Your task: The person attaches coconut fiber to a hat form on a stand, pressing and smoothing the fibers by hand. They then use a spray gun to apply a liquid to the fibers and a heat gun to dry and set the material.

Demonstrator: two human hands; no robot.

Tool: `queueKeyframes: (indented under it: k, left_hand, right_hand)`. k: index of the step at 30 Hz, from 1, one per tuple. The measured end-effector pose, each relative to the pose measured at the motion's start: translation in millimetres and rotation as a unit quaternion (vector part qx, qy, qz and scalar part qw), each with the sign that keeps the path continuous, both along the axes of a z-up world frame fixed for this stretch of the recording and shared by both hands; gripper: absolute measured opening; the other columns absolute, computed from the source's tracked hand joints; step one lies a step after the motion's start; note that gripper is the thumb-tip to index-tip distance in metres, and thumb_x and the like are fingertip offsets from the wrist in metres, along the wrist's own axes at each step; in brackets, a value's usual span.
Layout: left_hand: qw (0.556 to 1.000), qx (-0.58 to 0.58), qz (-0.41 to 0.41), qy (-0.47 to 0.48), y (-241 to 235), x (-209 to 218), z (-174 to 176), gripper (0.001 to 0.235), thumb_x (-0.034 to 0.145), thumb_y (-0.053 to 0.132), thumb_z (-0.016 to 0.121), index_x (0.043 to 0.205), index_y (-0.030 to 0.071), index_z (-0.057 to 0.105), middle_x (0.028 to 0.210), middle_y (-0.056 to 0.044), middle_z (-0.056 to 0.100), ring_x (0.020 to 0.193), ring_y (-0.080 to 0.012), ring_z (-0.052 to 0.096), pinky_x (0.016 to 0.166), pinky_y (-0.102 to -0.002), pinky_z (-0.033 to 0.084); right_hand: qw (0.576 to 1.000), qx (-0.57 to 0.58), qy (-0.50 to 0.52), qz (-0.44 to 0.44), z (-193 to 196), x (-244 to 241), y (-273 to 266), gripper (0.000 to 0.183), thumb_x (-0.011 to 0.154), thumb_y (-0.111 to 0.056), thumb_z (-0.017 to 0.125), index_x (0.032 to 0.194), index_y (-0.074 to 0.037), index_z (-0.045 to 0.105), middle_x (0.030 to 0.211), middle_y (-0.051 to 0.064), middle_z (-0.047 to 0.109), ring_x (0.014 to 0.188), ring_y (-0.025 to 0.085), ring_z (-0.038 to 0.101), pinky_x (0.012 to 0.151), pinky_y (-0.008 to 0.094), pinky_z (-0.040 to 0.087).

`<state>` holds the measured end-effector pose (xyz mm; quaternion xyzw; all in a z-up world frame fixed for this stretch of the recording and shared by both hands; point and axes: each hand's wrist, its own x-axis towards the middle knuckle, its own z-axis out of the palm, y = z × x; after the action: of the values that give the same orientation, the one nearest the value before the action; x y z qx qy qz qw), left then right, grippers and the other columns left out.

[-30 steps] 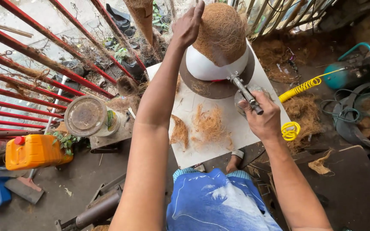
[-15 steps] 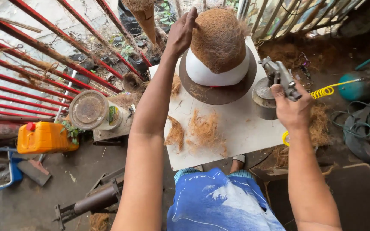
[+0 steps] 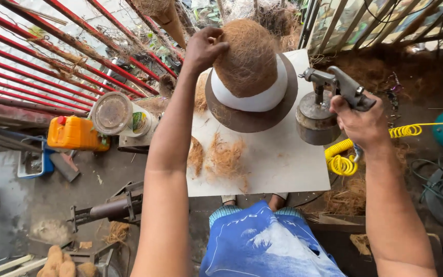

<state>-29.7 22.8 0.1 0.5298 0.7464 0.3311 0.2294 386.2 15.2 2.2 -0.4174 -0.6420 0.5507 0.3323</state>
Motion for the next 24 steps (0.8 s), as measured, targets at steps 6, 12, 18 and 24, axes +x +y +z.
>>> queueKeyframes:
  k: [6,12,18,24]
  left_hand:
    - [0.999,-0.032,0.016,-0.014,-11,5,13,0.038,0.083,0.025,0.075,0.118,0.014,0.065,0.124,-0.008,0.067,0.11,-0.021,0.065,0.09,-0.04,0.06]
    - [0.998,-0.054,0.024,-0.038,-13,13,21,0.038,0.085,0.024,0.073,0.12,0.013,0.063,0.128,-0.014,0.064,0.116,-0.0258,0.064,0.096,-0.044,0.058]
    - [0.997,-0.06,0.021,-0.041,-11,16,22,0.036,0.087,0.021,0.067,0.122,0.014,0.061,0.129,-0.011,0.063,0.116,-0.0231,0.063,0.097,-0.044,0.057]
    - [0.999,-0.006,0.039,-0.03,4,16,9,0.043,0.091,0.046,0.057,0.117,0.012,0.06,0.119,-0.012,0.065,0.109,-0.023,0.064,0.09,-0.041,0.057]
  right_hand:
    - [0.996,0.013,-0.081,0.047,-7,3,57,0.041,0.1,-0.046,0.063,0.102,-0.004,0.065,0.082,0.007,0.066,0.059,0.016,0.056,0.053,0.029,0.048]
    - [0.99,0.04,-0.114,0.075,-28,-3,105,0.054,0.096,-0.056,0.058,0.106,-0.003,0.065,0.088,0.011,0.07,0.063,0.021,0.063,0.056,0.035,0.053]
    - [0.996,0.029,-0.001,0.087,-15,2,102,0.048,0.105,-0.035,0.057,0.14,-0.002,0.053,0.1,0.012,0.069,0.053,0.011,0.049,0.046,0.025,0.045]
    - [0.999,0.033,-0.018,0.035,-16,29,79,0.027,0.111,-0.027,0.058,0.115,-0.001,0.065,0.099,0.009,0.071,0.052,0.009,0.047,0.047,0.025,0.043]
